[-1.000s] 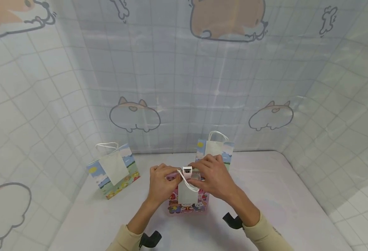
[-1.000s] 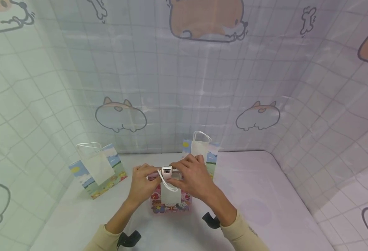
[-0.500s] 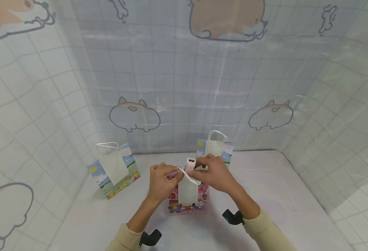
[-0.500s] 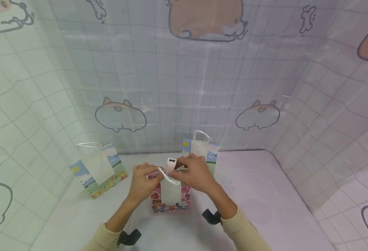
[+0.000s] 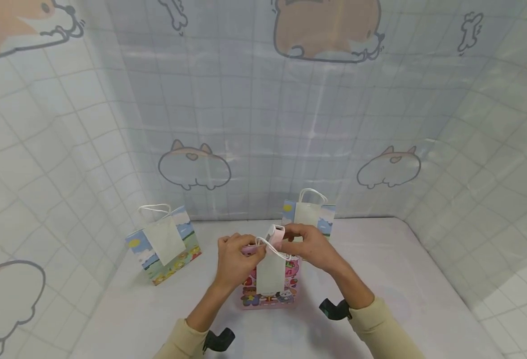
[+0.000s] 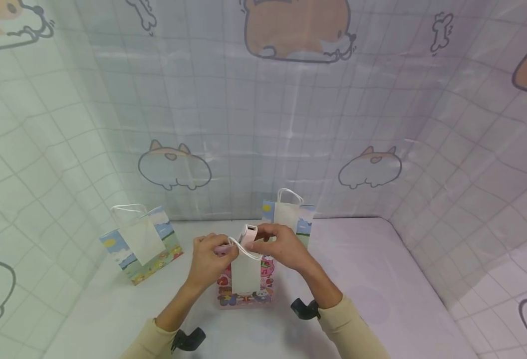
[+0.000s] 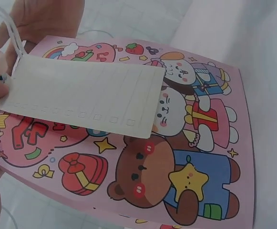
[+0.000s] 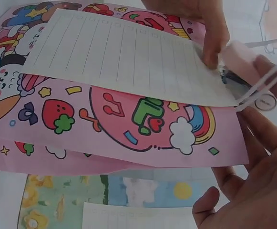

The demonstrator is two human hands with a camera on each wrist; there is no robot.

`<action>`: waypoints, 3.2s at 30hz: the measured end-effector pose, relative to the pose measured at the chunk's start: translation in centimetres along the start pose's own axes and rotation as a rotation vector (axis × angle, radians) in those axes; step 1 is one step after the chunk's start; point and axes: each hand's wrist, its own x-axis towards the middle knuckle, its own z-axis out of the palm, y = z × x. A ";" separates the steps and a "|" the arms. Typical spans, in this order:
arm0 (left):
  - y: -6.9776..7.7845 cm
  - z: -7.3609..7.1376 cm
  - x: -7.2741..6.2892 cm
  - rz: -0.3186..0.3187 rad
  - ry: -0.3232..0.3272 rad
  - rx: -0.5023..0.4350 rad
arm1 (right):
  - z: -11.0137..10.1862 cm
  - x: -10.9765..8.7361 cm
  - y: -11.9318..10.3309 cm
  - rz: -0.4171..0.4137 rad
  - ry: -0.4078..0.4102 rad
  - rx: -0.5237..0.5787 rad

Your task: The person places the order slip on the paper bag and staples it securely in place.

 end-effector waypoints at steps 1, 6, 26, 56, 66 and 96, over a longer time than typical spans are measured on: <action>0.0 0.0 0.0 -0.007 0.001 0.002 | 0.0 0.0 0.0 -0.006 -0.004 -0.010; 0.2 -0.1 0.0 -0.053 -0.015 0.007 | 0.1 -0.2 -0.8 -0.007 0.010 -0.102; -0.1 -0.6 0.2 -0.026 -0.049 -0.005 | 0.2 -0.1 -2.2 -0.113 0.076 -0.549; -0.5 -0.4 0.3 -0.030 -0.107 -0.003 | -0.4 1.3 0.0 -0.069 -0.009 -0.295; -0.1 0.0 0.5 -0.037 -0.048 -0.015 | -0.8 1.9 -0.1 -0.046 0.044 -0.207; -0.5 0.1 1.0 -0.004 -0.052 -0.023 | -1.1 1.6 -2.0 -0.106 -0.024 -0.483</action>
